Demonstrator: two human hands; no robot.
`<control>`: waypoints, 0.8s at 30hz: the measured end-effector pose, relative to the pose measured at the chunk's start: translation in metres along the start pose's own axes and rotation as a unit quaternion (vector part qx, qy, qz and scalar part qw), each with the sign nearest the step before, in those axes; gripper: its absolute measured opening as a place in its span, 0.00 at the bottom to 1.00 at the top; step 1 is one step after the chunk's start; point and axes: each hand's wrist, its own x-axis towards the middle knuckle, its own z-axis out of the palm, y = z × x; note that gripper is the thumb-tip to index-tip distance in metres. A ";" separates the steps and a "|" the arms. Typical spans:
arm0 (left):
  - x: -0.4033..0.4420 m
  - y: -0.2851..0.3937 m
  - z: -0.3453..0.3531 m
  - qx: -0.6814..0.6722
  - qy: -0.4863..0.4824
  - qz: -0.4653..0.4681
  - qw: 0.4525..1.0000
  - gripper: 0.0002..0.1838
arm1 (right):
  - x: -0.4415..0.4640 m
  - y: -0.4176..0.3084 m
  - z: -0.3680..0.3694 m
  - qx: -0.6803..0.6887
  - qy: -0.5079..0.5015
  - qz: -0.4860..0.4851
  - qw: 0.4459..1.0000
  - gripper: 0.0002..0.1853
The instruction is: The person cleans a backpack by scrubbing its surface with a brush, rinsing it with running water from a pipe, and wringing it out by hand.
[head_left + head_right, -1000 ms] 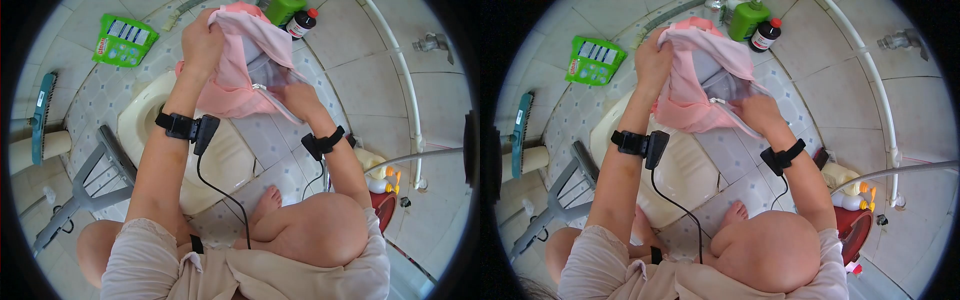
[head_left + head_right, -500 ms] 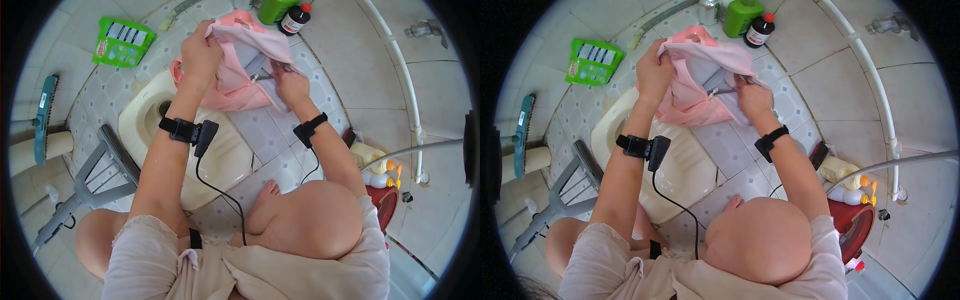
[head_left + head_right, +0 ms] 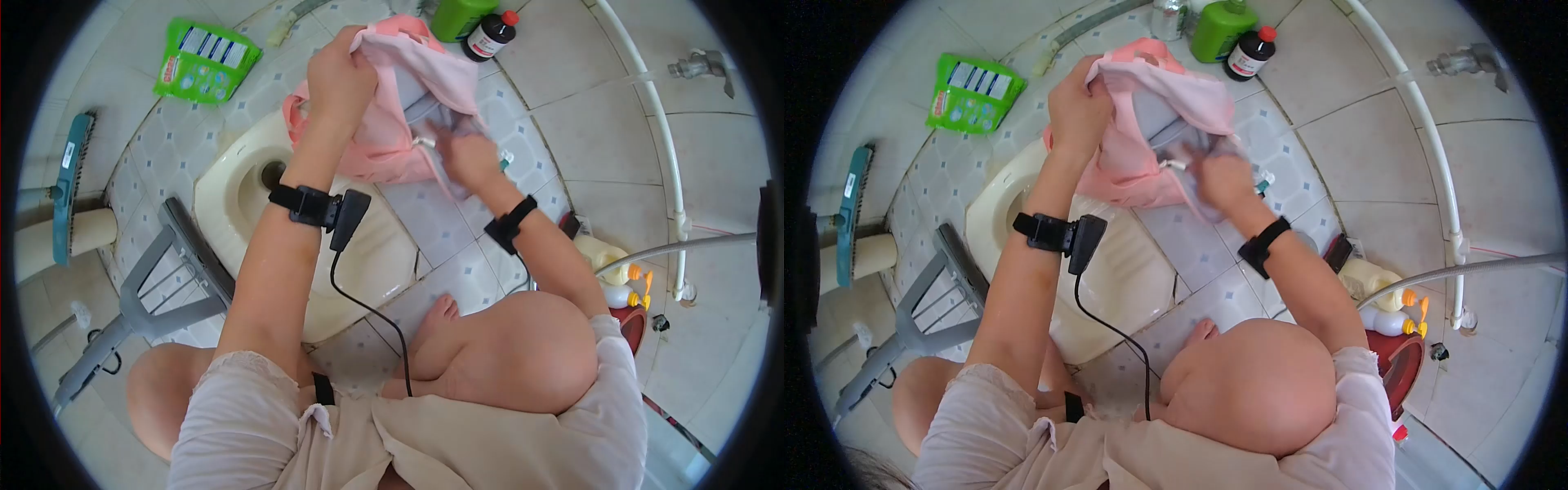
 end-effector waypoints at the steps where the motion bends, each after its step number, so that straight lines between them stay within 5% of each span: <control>1: -0.002 0.001 -0.003 0.004 0.001 -0.005 1.000 0.15 | 0.009 0.012 0.008 0.001 -0.003 -0.005 1.000 0.27; 3: -0.006 0.007 -0.006 -0.003 -0.024 -0.008 1.000 0.15 | 0.014 0.025 0.011 0.043 0.096 0.055 0.993 0.26; 4: -0.009 0.009 -0.005 -0.007 -0.026 -0.005 1.000 0.15 | 0.015 0.018 0.004 -0.019 0.006 0.076 0.997 0.24; 7: -0.002 0.011 -0.004 0.002 -0.001 0.009 1.000 0.16 | -0.010 -0.011 0.009 -0.020 -0.027 -0.041 0.999 0.24; 9: -0.009 0.010 -0.005 -0.012 -0.010 0.010 1.000 0.16 | -0.015 -0.006 -0.004 -0.009 -0.078 -0.009 0.997 0.23; 11: -0.012 0.009 -0.008 -0.012 -0.012 0.009 1.000 0.16 | 0.004 0.027 -0.003 0.047 0.005 0.094 0.994 0.24; 17: -0.009 0.014 -0.005 -0.015 -0.012 0.025 0.999 0.16 | -0.008 -0.004 0.019 -0.048 -0.074 -0.016 0.996 0.24; 19: -0.013 0.011 -0.006 -0.018 -0.018 0.021 0.999 0.17 | -0.003 0.010 0.014 0.011 0.052 0.055 0.997 0.23; 21: -0.017 0.010 -0.009 -0.009 -0.039 0.013 0.999 0.17 | 0.010 0.028 -0.007 0.037 -0.033 0.127 0.991 0.17; 24: -0.019 0.018 -0.006 -0.007 -0.032 0.025 0.999 0.17 | 0.002 0.007 0.002 -0.007 -0.019 0.101 0.995 0.15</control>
